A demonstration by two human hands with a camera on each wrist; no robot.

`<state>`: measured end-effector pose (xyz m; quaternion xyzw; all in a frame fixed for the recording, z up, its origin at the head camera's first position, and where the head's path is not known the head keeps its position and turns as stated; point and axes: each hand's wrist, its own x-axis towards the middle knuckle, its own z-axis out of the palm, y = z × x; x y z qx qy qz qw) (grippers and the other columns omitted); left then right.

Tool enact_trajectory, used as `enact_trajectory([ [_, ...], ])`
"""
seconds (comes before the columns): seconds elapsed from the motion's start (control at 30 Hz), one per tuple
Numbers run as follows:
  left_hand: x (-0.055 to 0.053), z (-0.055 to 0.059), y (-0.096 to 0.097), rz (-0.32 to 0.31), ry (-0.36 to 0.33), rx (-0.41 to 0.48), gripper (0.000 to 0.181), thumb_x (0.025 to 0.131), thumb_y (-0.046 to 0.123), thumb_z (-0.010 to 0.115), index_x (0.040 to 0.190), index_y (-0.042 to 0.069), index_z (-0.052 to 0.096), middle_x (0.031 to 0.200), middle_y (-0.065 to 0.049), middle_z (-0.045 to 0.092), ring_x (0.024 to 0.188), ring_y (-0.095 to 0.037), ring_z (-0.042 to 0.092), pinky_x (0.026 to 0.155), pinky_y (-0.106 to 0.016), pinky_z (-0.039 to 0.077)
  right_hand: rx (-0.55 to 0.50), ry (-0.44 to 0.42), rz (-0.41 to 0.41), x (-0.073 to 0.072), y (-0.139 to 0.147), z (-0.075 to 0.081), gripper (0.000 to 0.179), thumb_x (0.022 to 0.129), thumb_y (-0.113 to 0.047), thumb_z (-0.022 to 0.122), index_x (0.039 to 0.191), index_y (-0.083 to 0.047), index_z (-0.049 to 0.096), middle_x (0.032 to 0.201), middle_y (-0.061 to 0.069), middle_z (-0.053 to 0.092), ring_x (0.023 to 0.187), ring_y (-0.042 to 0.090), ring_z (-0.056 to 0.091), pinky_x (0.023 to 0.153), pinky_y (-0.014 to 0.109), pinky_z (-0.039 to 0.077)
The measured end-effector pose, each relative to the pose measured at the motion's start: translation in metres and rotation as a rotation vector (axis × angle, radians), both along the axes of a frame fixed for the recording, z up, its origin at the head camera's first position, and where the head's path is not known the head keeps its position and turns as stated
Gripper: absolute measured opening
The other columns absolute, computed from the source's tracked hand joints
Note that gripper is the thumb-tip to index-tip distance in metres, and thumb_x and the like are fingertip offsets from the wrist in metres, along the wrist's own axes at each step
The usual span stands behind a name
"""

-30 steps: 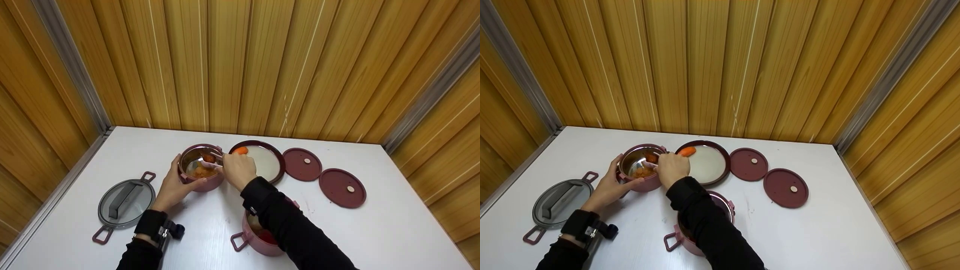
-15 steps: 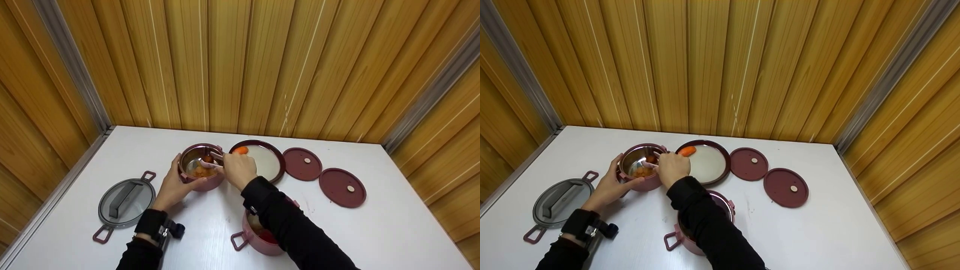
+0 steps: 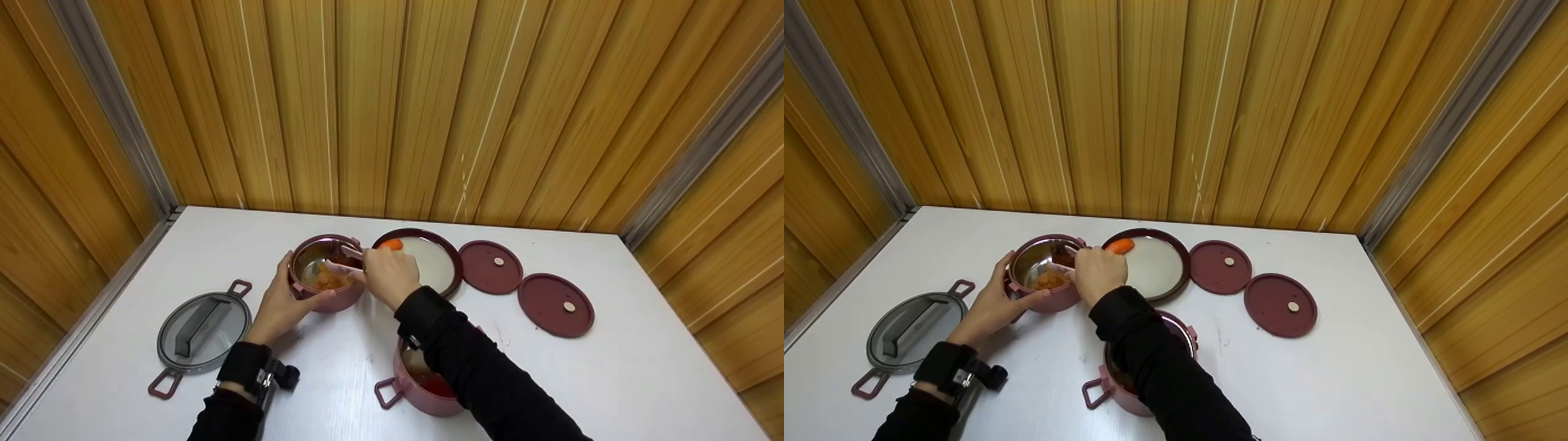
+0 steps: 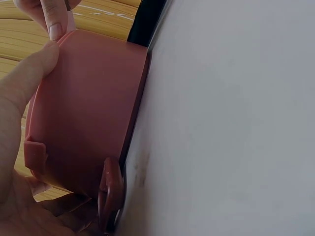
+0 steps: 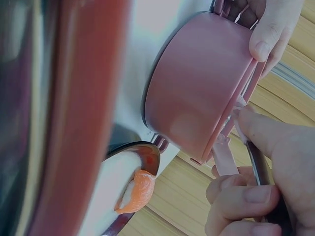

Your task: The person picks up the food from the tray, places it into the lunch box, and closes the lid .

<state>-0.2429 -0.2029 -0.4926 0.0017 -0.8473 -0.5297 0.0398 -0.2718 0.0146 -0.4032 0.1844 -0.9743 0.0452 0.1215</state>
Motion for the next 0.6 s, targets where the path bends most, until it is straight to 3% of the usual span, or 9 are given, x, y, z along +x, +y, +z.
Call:
enact_trajectory([
  [0.2, 0.0005, 0.0009, 0.0002, 0.002, 0.014, -0.009, 0.127, 0.090, 0.046, 0.092, 0.177, 0.004, 0.010, 0.179, -0.028, 0.031, 0.165, -0.047, 0.036, 0.135, -0.064, 0.032, 0.000, 0.033, 0.005, 0.0011, 0.0002, -0.0007, 0.044, 0.095, -0.051, 0.086, 0.096, -0.007, 0.081, 0.085, 0.011, 0.080, 0.079, 0.034, 0.081, 0.065, 0.051, 0.066],
  [0.6, 0.0025, 0.0028, 0.0006, 0.008, 0.000, 0.000, 0.127, 0.089, 0.046, 0.093, 0.177, 0.006, 0.011, 0.178, -0.028, 0.032, 0.165, -0.048, 0.035, 0.135, -0.064, 0.030, -0.030, -0.002, 0.016, 0.0006, 0.0048, -0.0007, 0.043, 0.097, -0.050, 0.084, 0.099, -0.007, 0.079, 0.089, 0.014, 0.079, 0.082, 0.037, 0.081, 0.066, 0.052, 0.066],
])
